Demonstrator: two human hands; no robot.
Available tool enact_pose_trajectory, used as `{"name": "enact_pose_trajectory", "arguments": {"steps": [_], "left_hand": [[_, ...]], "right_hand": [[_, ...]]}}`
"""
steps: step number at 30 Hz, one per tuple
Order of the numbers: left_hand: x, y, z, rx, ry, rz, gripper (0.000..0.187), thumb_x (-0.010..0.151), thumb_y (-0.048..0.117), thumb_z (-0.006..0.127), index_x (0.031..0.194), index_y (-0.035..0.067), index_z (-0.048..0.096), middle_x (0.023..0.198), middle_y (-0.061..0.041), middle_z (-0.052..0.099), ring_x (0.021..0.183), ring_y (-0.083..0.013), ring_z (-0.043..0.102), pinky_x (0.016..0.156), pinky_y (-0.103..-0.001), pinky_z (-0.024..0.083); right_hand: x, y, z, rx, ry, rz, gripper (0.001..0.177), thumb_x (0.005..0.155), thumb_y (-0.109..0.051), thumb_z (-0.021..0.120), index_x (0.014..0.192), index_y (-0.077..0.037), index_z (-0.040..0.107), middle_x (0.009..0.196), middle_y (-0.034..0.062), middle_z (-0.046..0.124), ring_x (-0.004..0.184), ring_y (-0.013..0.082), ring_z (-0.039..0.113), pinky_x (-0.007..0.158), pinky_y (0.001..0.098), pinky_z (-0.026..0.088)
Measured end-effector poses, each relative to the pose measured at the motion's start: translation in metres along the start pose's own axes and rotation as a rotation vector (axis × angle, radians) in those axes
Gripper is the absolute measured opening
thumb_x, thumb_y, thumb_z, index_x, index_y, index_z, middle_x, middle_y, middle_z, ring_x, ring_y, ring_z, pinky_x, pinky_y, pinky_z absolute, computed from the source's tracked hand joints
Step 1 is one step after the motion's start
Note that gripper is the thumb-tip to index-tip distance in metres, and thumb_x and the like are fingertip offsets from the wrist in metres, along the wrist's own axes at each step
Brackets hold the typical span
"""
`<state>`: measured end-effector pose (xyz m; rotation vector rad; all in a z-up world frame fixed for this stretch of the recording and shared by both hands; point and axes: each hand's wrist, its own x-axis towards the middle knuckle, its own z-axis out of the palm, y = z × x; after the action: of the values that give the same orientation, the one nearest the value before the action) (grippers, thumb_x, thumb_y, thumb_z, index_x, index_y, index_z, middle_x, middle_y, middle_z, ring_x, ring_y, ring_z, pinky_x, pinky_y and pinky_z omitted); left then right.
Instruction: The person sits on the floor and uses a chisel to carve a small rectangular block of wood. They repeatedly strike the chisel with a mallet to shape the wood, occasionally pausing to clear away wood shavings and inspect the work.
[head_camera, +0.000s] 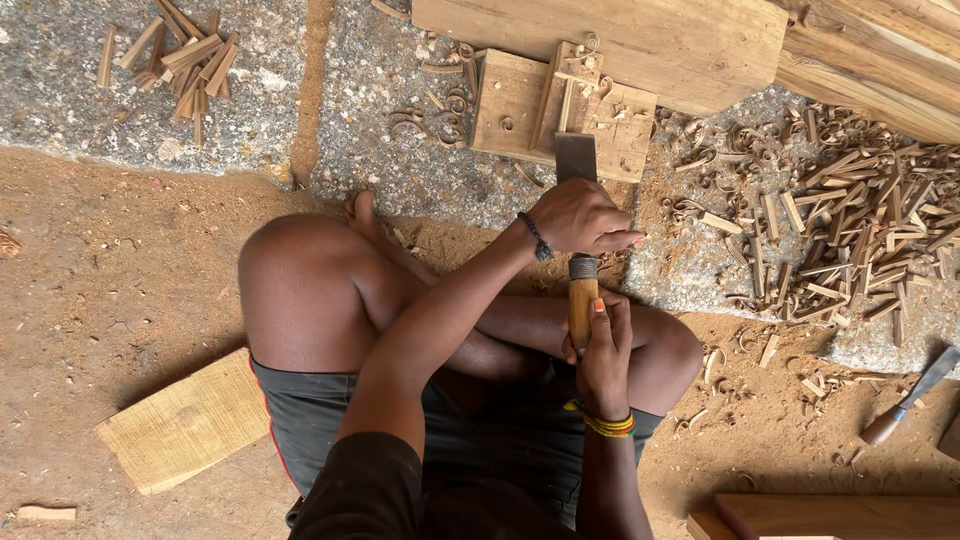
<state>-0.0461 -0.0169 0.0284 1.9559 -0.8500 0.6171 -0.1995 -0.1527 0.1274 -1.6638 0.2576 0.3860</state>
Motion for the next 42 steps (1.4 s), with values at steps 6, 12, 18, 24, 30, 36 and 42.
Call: {"name": "enact_pose_trajectory", "arguments": {"steps": [6,12,18,24,30,36,42], "left_hand": [[0.001,0.005,-0.011,-0.013,-0.022,-0.147,0.051,0.098,0.045,0.067,0.059,0.014,0.061,0.043,-0.004,0.052,0.037,-0.0185,0.051,0.041,-0.039,0.041],[-0.003,-0.008,-0.003,-0.035,-0.119,-0.179,0.056,0.101,0.047,0.063,0.056,0.014,0.061,0.042,-0.003,0.052,0.034,-0.0167,0.049,0.039,-0.037,0.041],[-0.012,-0.023,0.010,-0.061,-0.112,-0.101,0.046,0.103,0.047,0.061,0.069,0.016,0.070,0.048,0.001,0.058,0.038,-0.0100,0.049,0.041,-0.032,0.045],[-0.016,-0.029,0.012,0.008,-0.140,-0.085,0.049,0.100,0.046,0.064,0.060,0.018,0.066,0.045,0.002,0.056,0.038,-0.0107,0.047,0.044,-0.034,0.045],[-0.004,-0.045,0.004,-0.013,-0.239,-0.153,0.052,0.102,0.042,0.066,0.057,0.017,0.060,0.045,0.001,0.050,0.038,-0.0133,0.047,0.041,-0.036,0.044],[-0.011,-0.050,0.005,-0.010,-0.075,-0.007,0.052,0.102,0.041,0.066,0.056,0.019,0.054,0.046,0.000,0.047,0.041,-0.0145,0.046,0.046,-0.037,0.043],[0.009,-0.088,0.003,0.014,-0.284,-0.076,0.057,0.104,0.039,0.066,0.053,0.019,0.052,0.042,0.004,0.043,0.034,-0.0105,0.040,0.036,-0.032,0.038]], "right_hand": [[0.006,0.005,-0.003,-0.027,-0.018,0.028,0.017,0.108,-0.021,0.039,0.114,-0.006,0.045,0.075,0.0120,0.060,0.043,0.0136,0.044,0.039,0.0264,0.037],[0.004,0.004,0.010,-0.068,-0.015,0.058,0.021,0.108,-0.027,0.040,0.111,-0.007,0.040,0.079,0.0115,0.058,0.049,0.0131,0.049,0.040,0.0259,0.039],[-0.004,0.000,0.027,-0.100,-0.030,-0.018,0.025,0.109,-0.032,0.041,0.111,-0.008,0.039,0.079,0.0101,0.056,0.050,0.0132,0.046,0.041,0.0263,0.038],[0.002,0.010,0.029,-0.121,-0.042,-0.016,0.027,0.110,-0.035,0.039,0.112,-0.008,0.039,0.079,0.0085,0.055,0.053,0.0121,0.048,0.043,0.0256,0.040],[0.024,0.018,0.030,-0.063,-0.039,-0.005,0.028,0.110,-0.035,0.041,0.113,-0.007,0.040,0.077,0.0092,0.054,0.051,0.0130,0.048,0.042,0.0256,0.039],[0.027,0.028,0.034,-0.057,-0.050,-0.019,0.027,0.111,-0.034,0.038,0.114,-0.008,0.038,0.076,0.0088,0.056,0.051,0.0118,0.047,0.043,0.0248,0.038],[0.058,0.021,0.048,0.049,-0.053,-0.042,0.025,0.113,-0.031,0.039,0.113,-0.007,0.041,0.079,0.0096,0.056,0.055,0.0124,0.048,0.046,0.0263,0.042]]}}
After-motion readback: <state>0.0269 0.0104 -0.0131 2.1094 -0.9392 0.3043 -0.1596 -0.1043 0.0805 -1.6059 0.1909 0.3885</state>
